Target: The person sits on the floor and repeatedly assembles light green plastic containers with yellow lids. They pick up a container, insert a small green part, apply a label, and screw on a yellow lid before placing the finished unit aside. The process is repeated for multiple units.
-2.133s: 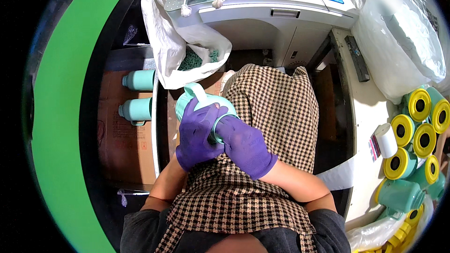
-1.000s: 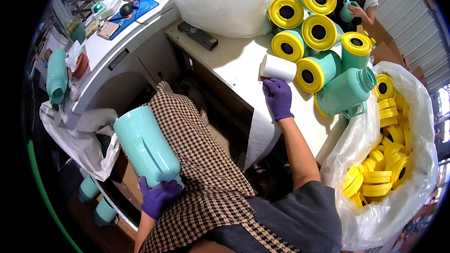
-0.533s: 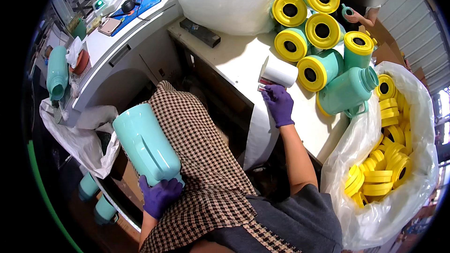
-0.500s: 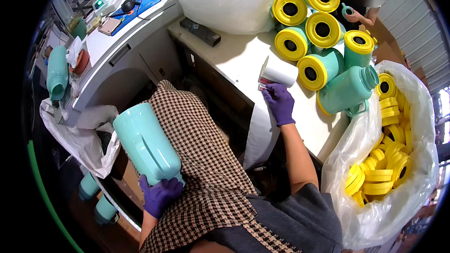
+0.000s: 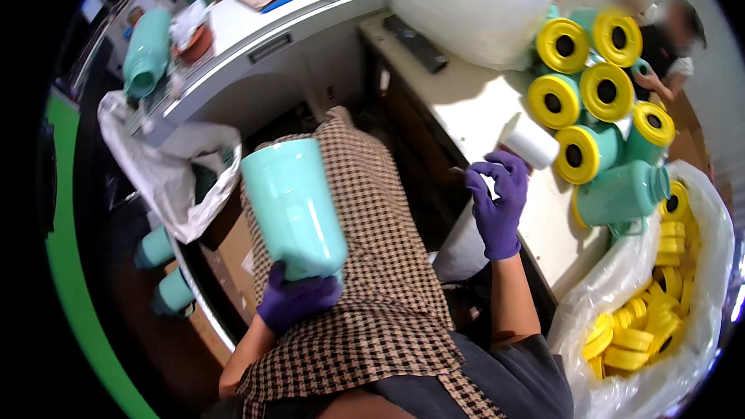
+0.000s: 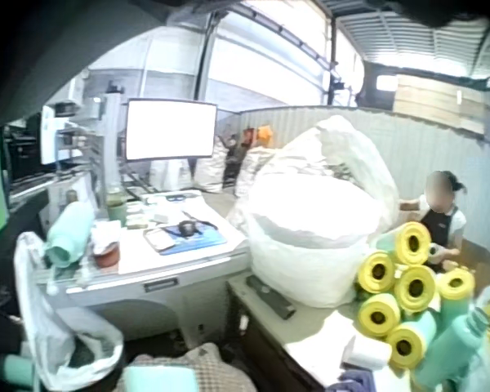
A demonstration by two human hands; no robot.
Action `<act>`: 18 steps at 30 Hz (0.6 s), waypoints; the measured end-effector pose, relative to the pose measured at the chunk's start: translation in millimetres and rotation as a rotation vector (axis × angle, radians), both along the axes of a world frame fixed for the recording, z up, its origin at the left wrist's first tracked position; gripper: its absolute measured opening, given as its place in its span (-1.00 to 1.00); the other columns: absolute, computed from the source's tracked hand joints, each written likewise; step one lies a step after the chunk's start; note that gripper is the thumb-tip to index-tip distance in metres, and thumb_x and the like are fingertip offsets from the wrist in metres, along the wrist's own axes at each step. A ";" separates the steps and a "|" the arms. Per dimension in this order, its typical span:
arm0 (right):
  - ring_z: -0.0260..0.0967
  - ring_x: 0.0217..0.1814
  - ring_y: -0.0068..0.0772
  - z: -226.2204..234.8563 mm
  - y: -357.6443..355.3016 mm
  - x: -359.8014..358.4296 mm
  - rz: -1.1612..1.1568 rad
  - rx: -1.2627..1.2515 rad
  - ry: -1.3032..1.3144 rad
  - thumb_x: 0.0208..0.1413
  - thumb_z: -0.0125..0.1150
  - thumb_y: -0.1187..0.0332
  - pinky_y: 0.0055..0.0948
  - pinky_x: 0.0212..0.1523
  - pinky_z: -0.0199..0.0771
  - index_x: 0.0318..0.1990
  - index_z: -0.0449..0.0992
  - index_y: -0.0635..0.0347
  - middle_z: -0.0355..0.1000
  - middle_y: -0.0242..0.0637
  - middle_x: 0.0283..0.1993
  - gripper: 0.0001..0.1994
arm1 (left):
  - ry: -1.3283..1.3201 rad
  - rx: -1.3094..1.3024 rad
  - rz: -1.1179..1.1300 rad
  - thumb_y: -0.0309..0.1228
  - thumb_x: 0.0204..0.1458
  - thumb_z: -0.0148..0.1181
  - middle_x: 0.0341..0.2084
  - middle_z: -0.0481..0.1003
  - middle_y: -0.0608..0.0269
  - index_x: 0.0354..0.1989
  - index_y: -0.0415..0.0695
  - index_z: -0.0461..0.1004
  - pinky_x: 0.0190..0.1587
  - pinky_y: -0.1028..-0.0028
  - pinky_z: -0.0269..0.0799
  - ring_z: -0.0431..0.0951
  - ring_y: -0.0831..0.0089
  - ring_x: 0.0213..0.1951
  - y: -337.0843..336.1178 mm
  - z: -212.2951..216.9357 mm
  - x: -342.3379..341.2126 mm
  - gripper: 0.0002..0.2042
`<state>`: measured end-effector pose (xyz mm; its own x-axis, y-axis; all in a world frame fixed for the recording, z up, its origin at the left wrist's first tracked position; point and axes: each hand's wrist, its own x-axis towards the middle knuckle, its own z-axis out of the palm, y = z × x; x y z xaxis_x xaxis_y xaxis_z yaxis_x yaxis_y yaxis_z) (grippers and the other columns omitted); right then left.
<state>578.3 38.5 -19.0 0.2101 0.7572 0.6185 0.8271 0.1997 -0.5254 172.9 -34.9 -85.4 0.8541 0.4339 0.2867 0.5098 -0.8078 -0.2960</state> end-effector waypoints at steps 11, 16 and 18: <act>0.37 -0.28 -0.36 35.2 95.1 -178.5 0.803 -0.572 0.456 0.14 0.34 0.34 -0.37 -0.19 0.38 -0.32 0.58 0.28 0.38 -0.26 -0.36 -0.84 | 0.099 0.098 -0.029 -0.23 0.20 0.06 -0.12 0.47 0.82 0.05 0.52 0.43 0.54 -0.12 -0.33 0.43 0.78 0.14 2.1 17.8 3.6 -0.71; 0.36 -0.27 -0.30 39.5 94.9 -184.6 0.800 -0.618 0.383 0.04 0.44 0.26 -0.31 -0.16 0.40 -0.26 0.56 0.23 0.37 -0.24 -0.28 -0.75 | 0.173 0.229 -0.063 -0.23 0.21 0.05 -0.05 0.49 0.79 0.11 0.54 0.42 0.53 -0.18 -0.31 0.44 0.77 0.14 6.8 8.7 -2.4 -0.67; 0.36 -0.19 -0.22 34.4 94.7 -191.0 0.687 -0.376 0.187 -0.05 0.51 0.20 -0.27 -0.11 0.40 -0.16 0.51 0.19 0.36 -0.18 -0.19 -0.61 | 0.147 0.179 -0.069 -0.23 0.20 0.08 -0.04 0.50 0.78 0.11 0.55 0.42 0.52 -0.19 -0.31 0.44 0.76 0.14 7.2 14.7 -4.1 -0.66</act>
<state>387.4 133.2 15.4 -0.3032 0.9055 0.2969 0.4751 0.4137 -0.7766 168.8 -27.7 -70.7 0.9184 0.3262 0.2239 0.3956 -0.7670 -0.5051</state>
